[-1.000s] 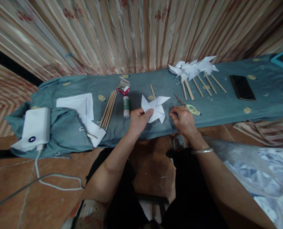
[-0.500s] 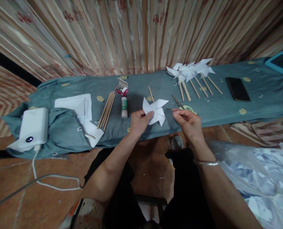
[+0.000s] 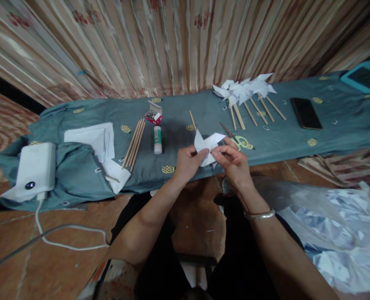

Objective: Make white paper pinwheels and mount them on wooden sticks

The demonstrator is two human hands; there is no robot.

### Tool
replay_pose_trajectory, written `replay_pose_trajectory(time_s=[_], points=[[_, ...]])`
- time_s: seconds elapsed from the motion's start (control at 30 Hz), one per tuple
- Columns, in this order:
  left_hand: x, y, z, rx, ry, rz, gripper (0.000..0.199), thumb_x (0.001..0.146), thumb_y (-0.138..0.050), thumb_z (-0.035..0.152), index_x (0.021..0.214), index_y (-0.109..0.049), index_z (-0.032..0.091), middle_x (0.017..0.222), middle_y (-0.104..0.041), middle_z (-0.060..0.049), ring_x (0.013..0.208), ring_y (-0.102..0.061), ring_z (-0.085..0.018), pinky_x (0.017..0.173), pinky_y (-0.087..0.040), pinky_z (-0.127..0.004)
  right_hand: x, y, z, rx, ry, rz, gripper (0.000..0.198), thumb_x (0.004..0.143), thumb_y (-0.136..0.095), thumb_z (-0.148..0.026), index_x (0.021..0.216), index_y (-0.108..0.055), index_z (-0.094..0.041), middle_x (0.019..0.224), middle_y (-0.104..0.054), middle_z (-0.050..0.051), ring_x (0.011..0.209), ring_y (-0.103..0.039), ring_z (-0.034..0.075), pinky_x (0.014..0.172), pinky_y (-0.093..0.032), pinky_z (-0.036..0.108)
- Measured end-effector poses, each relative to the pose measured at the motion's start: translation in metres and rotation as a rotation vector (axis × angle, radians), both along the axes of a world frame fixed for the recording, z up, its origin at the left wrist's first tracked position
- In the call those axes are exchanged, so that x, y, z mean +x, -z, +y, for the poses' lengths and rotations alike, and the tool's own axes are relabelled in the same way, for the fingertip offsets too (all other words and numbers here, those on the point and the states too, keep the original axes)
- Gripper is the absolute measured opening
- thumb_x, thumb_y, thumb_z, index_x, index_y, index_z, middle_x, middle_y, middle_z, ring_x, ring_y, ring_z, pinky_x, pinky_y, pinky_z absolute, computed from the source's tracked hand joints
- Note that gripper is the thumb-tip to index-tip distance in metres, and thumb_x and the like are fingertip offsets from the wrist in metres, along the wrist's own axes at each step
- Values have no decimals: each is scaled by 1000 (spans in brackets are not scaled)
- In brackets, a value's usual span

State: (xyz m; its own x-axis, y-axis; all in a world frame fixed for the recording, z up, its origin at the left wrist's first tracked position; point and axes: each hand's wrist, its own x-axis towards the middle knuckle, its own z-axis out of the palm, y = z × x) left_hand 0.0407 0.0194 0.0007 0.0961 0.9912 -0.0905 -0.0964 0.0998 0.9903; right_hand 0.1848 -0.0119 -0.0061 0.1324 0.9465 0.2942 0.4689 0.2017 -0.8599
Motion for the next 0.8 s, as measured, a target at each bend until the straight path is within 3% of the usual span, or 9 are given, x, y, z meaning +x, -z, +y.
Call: replay_pose_trajectory(time_s=[0.2, 0.4, 0.8], points=[[1, 2, -1, 11, 18, -22, 19, 68, -72, 32, 72, -75, 14, 62, -68, 0, 55, -54, -10, 53, -40, -21, -5, -7, 1, -107, 72, 307, 18, 74, -72, -38, 79, -71, -21, 128, -60, 11, 128, -50, 28, 97, -45, 45], [0, 1, 0, 6, 14, -23, 20, 67, -72, 32, 68, -73, 13, 59, -65, 1, 52, -51, -9, 50, -37, -21, -8, -14, -1, -160, 72, 422, 26, 65, -78, -46, 74, -72, -22, 129, -59, 7, 110, -60, 25, 94, -47, 40], [-2, 1, 0, 29, 40, -66, 18, 64, -72, 31, 69, -73, 13, 62, -68, 0, 54, -53, -9, 52, -39, -21, -12, -20, -1, -206, 24, 582, 25, 60, -83, -44, 69, -72, -23, 127, -60, 4, 93, -63, 20, 83, -49, 36]])
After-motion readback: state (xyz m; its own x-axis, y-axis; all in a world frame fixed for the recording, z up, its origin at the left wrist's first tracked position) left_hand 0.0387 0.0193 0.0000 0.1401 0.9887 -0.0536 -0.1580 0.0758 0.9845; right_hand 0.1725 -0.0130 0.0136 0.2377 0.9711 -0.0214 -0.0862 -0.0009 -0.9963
